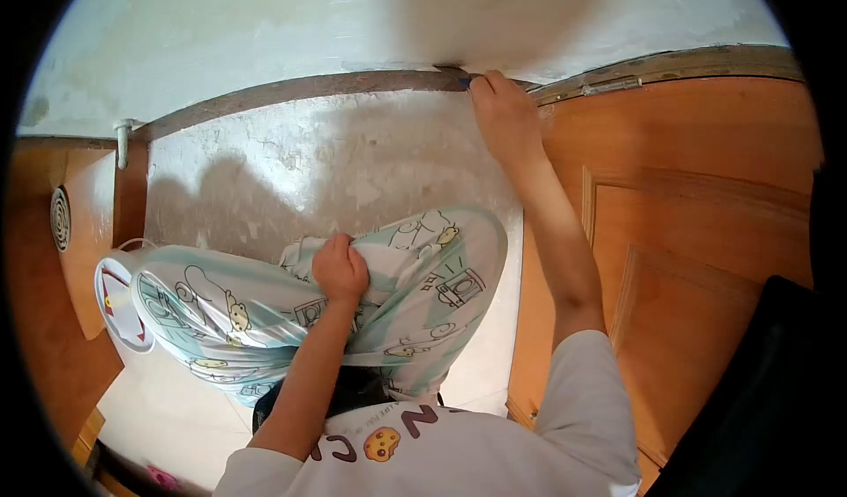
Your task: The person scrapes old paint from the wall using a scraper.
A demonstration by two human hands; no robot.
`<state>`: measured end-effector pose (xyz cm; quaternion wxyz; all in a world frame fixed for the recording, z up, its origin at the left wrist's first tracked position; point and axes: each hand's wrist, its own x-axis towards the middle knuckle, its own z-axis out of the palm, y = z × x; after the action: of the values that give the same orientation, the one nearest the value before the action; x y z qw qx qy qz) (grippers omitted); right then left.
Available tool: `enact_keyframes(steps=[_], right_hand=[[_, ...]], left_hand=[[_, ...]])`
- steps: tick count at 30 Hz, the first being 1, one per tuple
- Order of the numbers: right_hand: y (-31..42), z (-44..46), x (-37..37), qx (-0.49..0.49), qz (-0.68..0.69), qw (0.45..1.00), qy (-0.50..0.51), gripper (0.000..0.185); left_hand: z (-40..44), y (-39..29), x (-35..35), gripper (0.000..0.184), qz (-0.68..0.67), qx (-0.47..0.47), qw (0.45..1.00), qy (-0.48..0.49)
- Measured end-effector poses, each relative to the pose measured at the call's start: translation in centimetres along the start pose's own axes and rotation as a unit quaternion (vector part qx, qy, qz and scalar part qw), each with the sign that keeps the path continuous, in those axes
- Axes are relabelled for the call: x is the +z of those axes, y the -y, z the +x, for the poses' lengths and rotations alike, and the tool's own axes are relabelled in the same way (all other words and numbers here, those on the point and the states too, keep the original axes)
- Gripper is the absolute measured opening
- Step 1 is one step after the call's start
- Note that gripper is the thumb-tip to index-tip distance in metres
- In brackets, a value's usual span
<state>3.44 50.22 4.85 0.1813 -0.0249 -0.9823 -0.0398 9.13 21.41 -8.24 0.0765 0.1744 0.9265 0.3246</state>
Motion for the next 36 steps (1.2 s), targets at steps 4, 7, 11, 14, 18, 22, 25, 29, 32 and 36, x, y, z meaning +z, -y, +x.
enact_keyframes(steps=[4, 7, 11, 14, 18, 22, 25, 29, 32, 36], right_hand=[[-0.1, 0.3, -0.1, -0.028, -0.017, 0.999, 0.017, 0.010], [-0.3, -0.2, 0.2, -0.014, -0.009, 1.000, 0.020, 0.010], [-0.5, -0.8, 0.3, 0.005, -0.023, 0.999, 0.039, 0.011], [-0.8, -1.3, 1.0, -0.009, -0.010, 1.000, -0.001, 0.011], [-1.2, -0.4, 0.5, -0.008, -0.009, 1.000, -0.002, 0.010], [-0.8, -0.6, -1.0, -0.032, 0.003, 0.999, 0.020, 0.008], [-1.8, -0.8, 2.5, -0.017, -0.021, 0.995, 0.092, 0.006], [-0.4, 0.1, 2.7, 0.001, 0.048, 0.998, -0.037, 0.005], [-0.4, -0.5, 0.6, 0.014, 0.046, 0.999, -0.021, 0.006], [-2.2, -3.0, 3.9, 0.075, 0.038, 0.996, 0.017, 0.006]], left_hand=[[-0.2, -0.4, -0.2, 0.015, -0.021, 0.001, 1.000, -0.014], [0.4, -0.3, 0.1, 0.017, -0.022, 0.005, 1.000, -0.010], [-0.2, -0.4, -0.7, 0.014, -0.017, 0.003, 1.000, 0.005], [0.3, -0.5, -0.5, 0.015, -0.016, 0.004, 1.000, -0.007], [0.0, -0.4, -0.3, 0.016, -0.010, 0.006, 1.000, -0.014], [0.0, -0.5, -0.5, 0.016, -0.010, 0.000, 1.000, -0.003], [-0.9, -0.7, -0.5, 0.016, -0.015, -0.005, 1.000, 0.002], [1.4, -0.1, 0.1, 0.016, -0.028, 0.019, 0.998, -0.052], [-1.3, -0.1, -0.1, 0.015, -0.014, -0.001, 1.000, -0.019], [-0.5, -0.2, -0.1, 0.015, -0.009, -0.004, 1.000, -0.003]])
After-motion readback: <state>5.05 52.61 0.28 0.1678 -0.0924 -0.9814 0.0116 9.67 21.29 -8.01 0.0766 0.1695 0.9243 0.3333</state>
